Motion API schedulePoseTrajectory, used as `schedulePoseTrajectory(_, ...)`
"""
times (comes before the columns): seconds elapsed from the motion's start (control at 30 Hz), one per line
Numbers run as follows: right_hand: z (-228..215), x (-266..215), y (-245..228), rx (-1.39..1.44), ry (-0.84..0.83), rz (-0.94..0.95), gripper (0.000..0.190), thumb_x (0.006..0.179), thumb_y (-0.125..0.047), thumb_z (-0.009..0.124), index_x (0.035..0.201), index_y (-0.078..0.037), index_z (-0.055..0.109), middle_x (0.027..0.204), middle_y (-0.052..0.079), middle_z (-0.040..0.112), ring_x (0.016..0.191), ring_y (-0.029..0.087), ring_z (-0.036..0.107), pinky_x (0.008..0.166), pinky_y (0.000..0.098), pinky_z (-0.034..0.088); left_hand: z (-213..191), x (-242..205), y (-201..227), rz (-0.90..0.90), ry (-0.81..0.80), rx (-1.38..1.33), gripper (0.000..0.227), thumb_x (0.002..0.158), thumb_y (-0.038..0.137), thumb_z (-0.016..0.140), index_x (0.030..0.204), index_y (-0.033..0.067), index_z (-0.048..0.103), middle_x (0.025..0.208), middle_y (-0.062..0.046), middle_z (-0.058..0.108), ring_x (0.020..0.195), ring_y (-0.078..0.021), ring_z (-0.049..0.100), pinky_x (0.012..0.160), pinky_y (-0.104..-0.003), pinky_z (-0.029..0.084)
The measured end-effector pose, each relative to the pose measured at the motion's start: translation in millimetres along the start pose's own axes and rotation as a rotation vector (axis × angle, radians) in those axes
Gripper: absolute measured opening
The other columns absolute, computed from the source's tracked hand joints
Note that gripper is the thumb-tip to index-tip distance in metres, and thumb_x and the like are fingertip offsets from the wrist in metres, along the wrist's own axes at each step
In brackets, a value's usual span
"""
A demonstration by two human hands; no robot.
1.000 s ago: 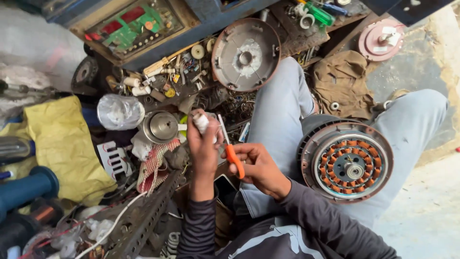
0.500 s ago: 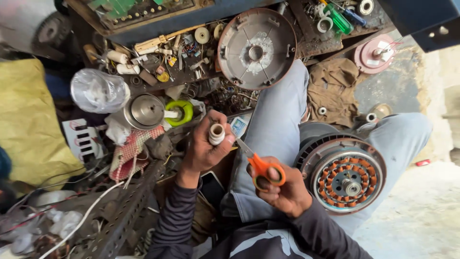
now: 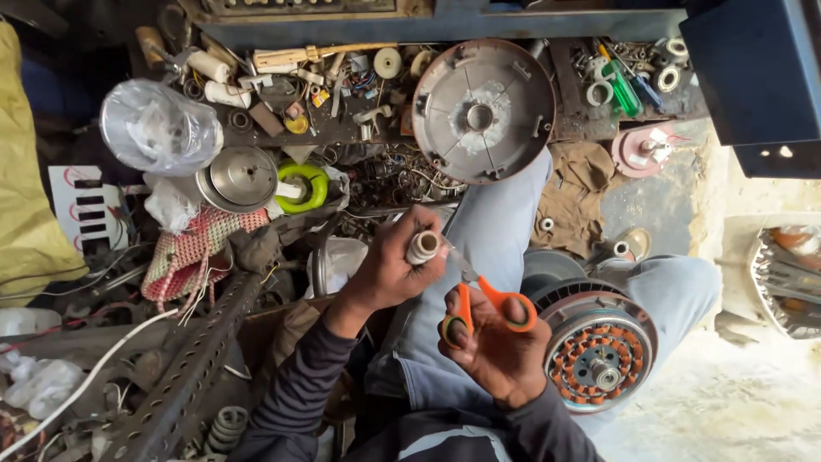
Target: The person sits on the floor with a ceiling fan motor on their lap, fits the rotor into the wound stator, taps the bearing with a mallet, cuts a wire with scissors, and presses the reddish-brown cover onto the motor housing, hammering it into place and holding the assembled motor.
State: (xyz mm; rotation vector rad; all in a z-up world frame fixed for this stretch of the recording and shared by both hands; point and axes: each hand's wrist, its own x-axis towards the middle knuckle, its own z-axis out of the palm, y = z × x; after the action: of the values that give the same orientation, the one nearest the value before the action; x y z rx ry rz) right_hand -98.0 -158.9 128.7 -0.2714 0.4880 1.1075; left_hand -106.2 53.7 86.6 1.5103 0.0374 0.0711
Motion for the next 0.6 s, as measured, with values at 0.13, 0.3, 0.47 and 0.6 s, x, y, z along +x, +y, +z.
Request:
schedulePoseTrajectory(0.13, -39, -8, 3, 0.128, 0.045, -0.015, 0.04, 0.093, -0.032, 0.072, 0.103, 0.002, 0.053, 0.088, 0.013, 0.062, 0.066, 0.013, 0.051, 0.056, 0.025, 0.039, -16, -2, 3, -0.064, -0.046, 0.09, 0.021, 0.094, 0.012, 0.068, 0.105, 0.0068, 0.051, 0.082, 0.002, 0.052, 0.074, -0.0092, 0.051, 0.069, -0.029, 0.047)
schedulePoseTrajectory(0.3, -14, -11, 8, 0.132, 0.062, -0.01, 0.046, 0.094, -0.027, 0.072, 0.117, 0.01, 0.056, 0.077, 0.008, 0.06, 0.065, 0.013, 0.051, 0.054, 0.0254, 0.038, -20, -4, 7, -0.124, -0.127, -0.129, 0.021, 0.097, 0.011, 0.067, 0.108, 0.0069, 0.051, 0.087, 0.002, 0.053, 0.082, -0.009, 0.053, 0.081, -0.029, 0.052)
schedulePoseTrajectory(0.47, 2, -4, 14, 0.109, -0.06, 0.03, 0.058, 0.09, -0.044, 0.072, 0.111, 0.008, 0.056, 0.075, 0.012, 0.06, 0.067, 0.018, 0.049, 0.059, 0.0281, 0.036, -19, -7, 3, -0.133, -0.133, -0.153, 0.019, 0.095, 0.01, 0.068, 0.105, 0.0074, 0.052, 0.088, 0.002, 0.051, 0.082, -0.0078, 0.051, 0.08, -0.029, 0.052)
schedulePoseTrajectory(0.6, -24, -4, 31, 0.08, 0.033, -0.049, 0.058, 0.097, -0.043, 0.07, 0.119, 0.008, 0.054, 0.077, 0.006, 0.059, 0.067, 0.012, 0.048, 0.059, 0.0254, 0.037, -21, -8, 5, -0.046, -0.139, -0.048, 0.018, 0.094, 0.009, 0.067, 0.103, 0.007, 0.052, 0.084, 0.003, 0.051, 0.074, -0.0082, 0.051, 0.067, -0.028, 0.043)
